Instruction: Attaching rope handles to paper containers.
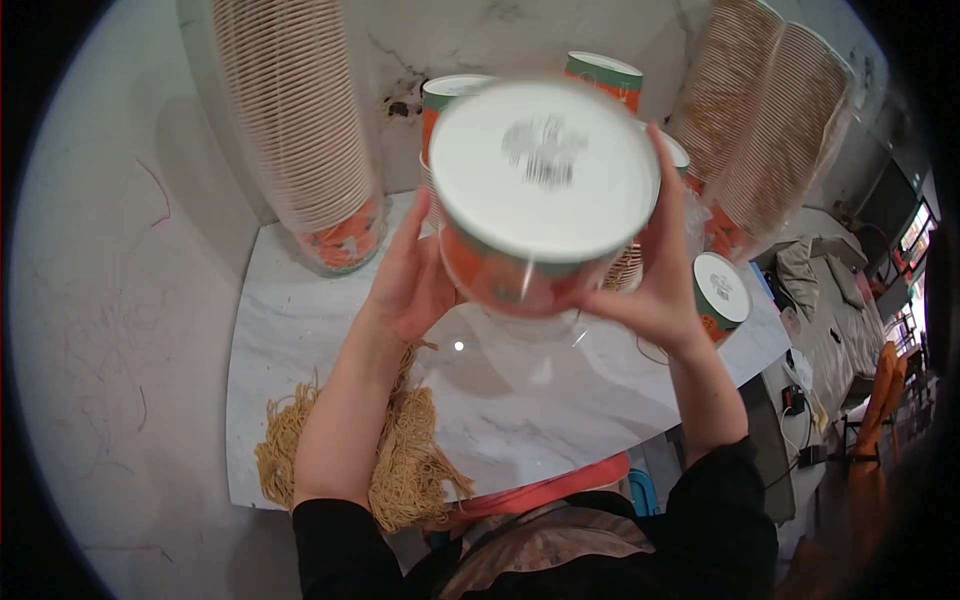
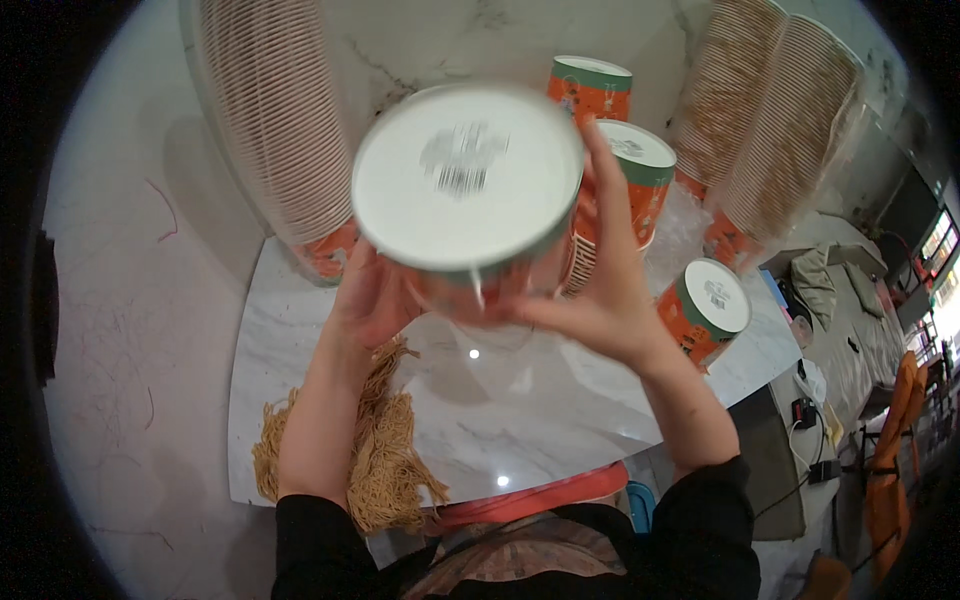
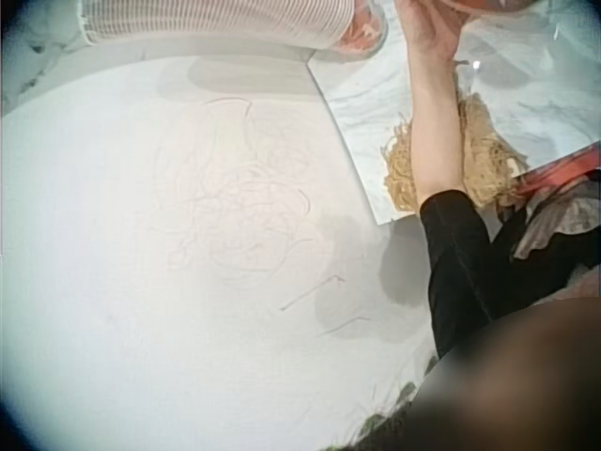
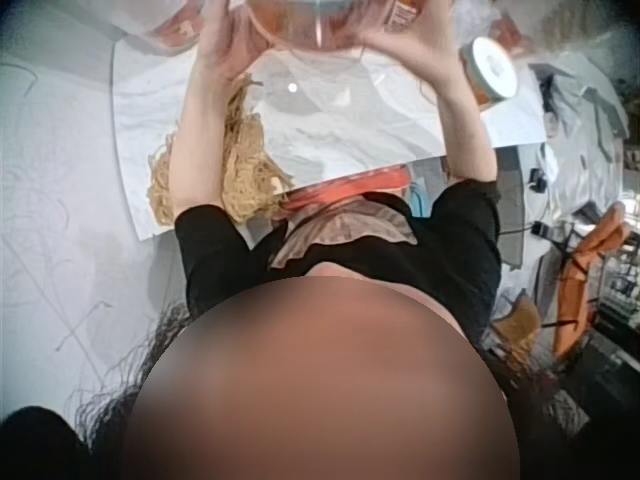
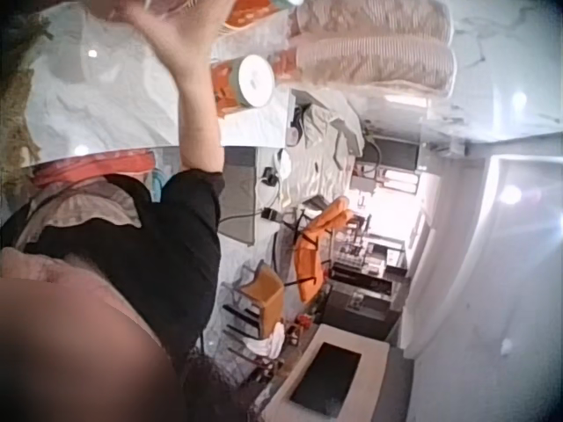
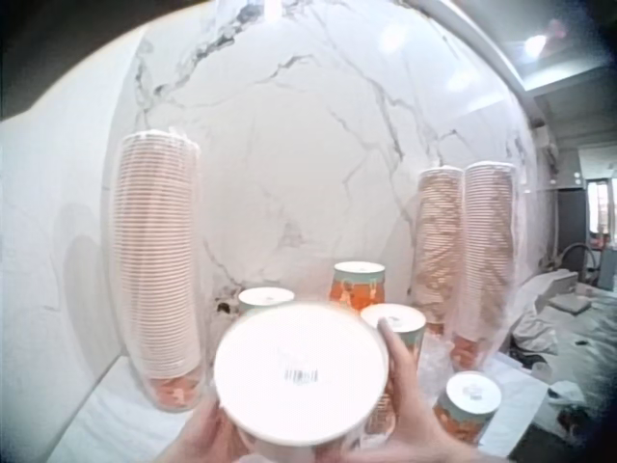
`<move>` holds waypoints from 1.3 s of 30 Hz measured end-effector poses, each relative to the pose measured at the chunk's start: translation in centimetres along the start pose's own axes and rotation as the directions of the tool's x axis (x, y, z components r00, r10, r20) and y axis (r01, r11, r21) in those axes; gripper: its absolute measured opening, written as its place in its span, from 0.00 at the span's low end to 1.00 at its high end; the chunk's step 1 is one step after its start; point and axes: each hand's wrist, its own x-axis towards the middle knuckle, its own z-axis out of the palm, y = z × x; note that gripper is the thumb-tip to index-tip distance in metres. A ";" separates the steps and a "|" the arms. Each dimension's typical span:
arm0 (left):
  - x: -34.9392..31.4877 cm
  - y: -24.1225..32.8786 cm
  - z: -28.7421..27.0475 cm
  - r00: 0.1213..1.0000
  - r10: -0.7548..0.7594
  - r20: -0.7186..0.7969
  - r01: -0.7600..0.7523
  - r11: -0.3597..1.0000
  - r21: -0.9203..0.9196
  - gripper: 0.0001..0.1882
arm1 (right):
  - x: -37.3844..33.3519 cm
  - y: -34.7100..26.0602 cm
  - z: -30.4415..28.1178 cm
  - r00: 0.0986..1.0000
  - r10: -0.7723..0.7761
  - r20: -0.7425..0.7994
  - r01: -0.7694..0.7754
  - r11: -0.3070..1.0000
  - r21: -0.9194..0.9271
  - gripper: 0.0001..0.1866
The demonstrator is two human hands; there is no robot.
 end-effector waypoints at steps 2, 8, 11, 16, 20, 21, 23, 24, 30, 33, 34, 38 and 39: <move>0.3 -0.1 -0.3 0.979 0.001 -0.205 -0.004 1.000 -0.015 0.44 | 2.8 0.3 -1.0 0.996 -0.029 -0.083 0.025 0.998 -0.056 0.68; 0.4 0.1 0.6 0.969 0.108 -0.224 -0.150 0.973 -0.176 0.39 | 6.8 5.0 -4.7 0.974 -0.007 -0.228 -0.074 0.935 -0.348 0.64; 0.5 -0.1 0.0 0.974 0.110 -0.198 -0.148 0.971 -0.188 0.37 | 7.2 8.2 -5.8 0.969 -0.019 -0.246 -0.100 0.881 -0.462 0.66; 0.4 -0.2 -1.8 0.963 0.037 -0.267 -0.100 0.969 -0.228 0.27 | 6.8 8.6 -5.3 0.934 0.004 -0.357 -0.245 0.736 -0.632 0.65; 0.7 -0.4 -1.9 0.940 0.050 -0.339 -0.125 0.971 -0.202 0.24 | 6.0 9.4 -5.8 0.901 0.008 -0.434 -0.311 0.709 -0.633 0.65; 0.7 -0.4 -2.0 0.938 0.055 -0.343 -0.127 0.973 -0.191 0.22 | 5.6 9.7 -5.8 0.884 0.028 -0.467 -0.349 0.705 -0.617 0.66; 0.6 -0.4 -2.1 0.935 0.059 -0.349 -0.129 0.975 -0.180 0.21 | 4.9 10.3 -5.8 0.866 0.050 -0.498 -0.386 0.701 -0.600 0.68; 0.6 -0.4 -2.2 0.927 0.056 -0.371 -0.127 0.977 -0.170 0.20 | 4.5 10.7 -5.8 0.833 0.115 -0.541 -0.450 0.708 -0.544 0.69; 0.8 -0.6 -2.4 0.908 0.033 -0.417 -0.110 0.981 -0.163 0.16 | 1.6 13.1 -5.9 0.729 0.305 -0.613 -0.583 0.745 -0.322 0.72; 0.8 -0.6 -2.5 0.906 0.033 -0.422 -0.112 0.980 -0.163 0.15 | 0.5 13.4 -5.6 0.724 0.336 -0.602 -0.595 0.746 -0.299 0.72; 0.8 -0.6 -2.6 0.903 0.034 -0.428 -0.114 0.980 -0.163 0.15 | 0.3 13.5 -5.4 0.724 0.349 -0.596 -0.607 0.733 -0.308 0.72; 0.8 -0.6 -2.7 0.901 0.038 -0.433 -0.111 0.984 -0.143 0.14 | -0.5 13.8 -5.1 0.716 0.351 -0.603 -0.603 0.747 -0.281 0.72; 0.9 -0.6 -2.7 0.900 0.035 -0.435 -0.109 0.983 -0.148 0.14 | -0.6 13.7 -5.1 0.714 0.352 -0.605 -0.606 0.743 -0.283 0.72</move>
